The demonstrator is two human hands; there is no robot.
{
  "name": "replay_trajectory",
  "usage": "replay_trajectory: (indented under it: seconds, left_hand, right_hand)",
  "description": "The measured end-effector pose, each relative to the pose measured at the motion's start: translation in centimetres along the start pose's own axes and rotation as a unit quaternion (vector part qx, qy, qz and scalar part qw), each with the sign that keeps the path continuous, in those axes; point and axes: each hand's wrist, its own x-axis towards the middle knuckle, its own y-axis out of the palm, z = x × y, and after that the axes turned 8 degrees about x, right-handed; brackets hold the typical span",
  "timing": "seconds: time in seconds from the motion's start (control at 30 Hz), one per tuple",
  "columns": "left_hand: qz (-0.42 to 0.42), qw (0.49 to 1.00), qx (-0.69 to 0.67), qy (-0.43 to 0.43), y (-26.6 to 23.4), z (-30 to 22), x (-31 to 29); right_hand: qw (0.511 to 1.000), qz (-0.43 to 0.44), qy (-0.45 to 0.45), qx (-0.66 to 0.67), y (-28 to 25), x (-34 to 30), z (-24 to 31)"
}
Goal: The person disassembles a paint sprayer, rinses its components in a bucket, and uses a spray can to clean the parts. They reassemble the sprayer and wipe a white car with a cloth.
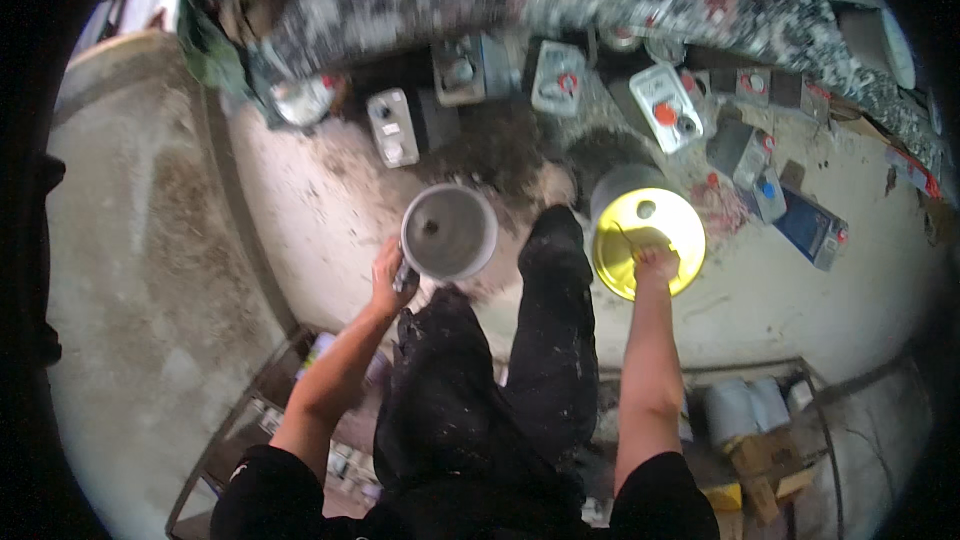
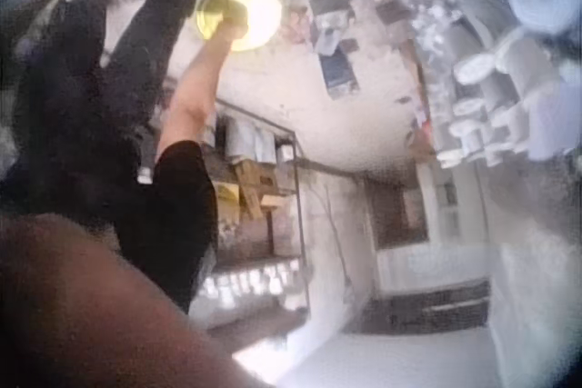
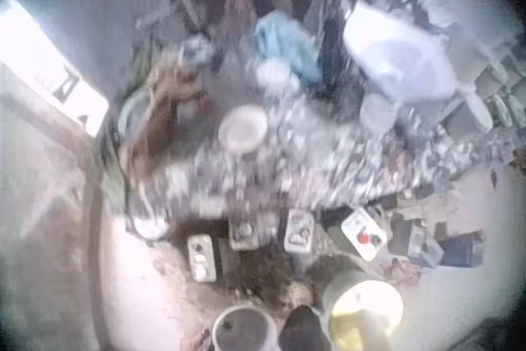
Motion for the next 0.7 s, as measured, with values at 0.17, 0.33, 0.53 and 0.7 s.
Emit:
replay_trajectory:
  seconds: [0.17,0.33,0.53,0.7]
  left_hand:
    - [0.017,0.995,0.038,-0.092,-6.7,-3.3,1.3]
    - [-0.035,0.986,0.064,-0.152,-13.0,-5.3,1.7]
    - [-0.122,0.978,0.005,-0.169,-20.0,-6.1,5.4]
    - [-0.106,0.984,-0.04,-0.134,-25.9,-2.4,9.3]
  right_hand:
    - [0.993,-0.025,0.003,0.116,-3.0,5.2,-0.2]
    - [0.883,0.125,-0.25,-0.377,-4.7,5.6,-1.1]
    - [0.842,0.185,-0.414,-0.294,11.8,-14.4,-3.3]
    - [0.769,0.349,-0.471,-0.254,27.2,-34.9,-6.7]
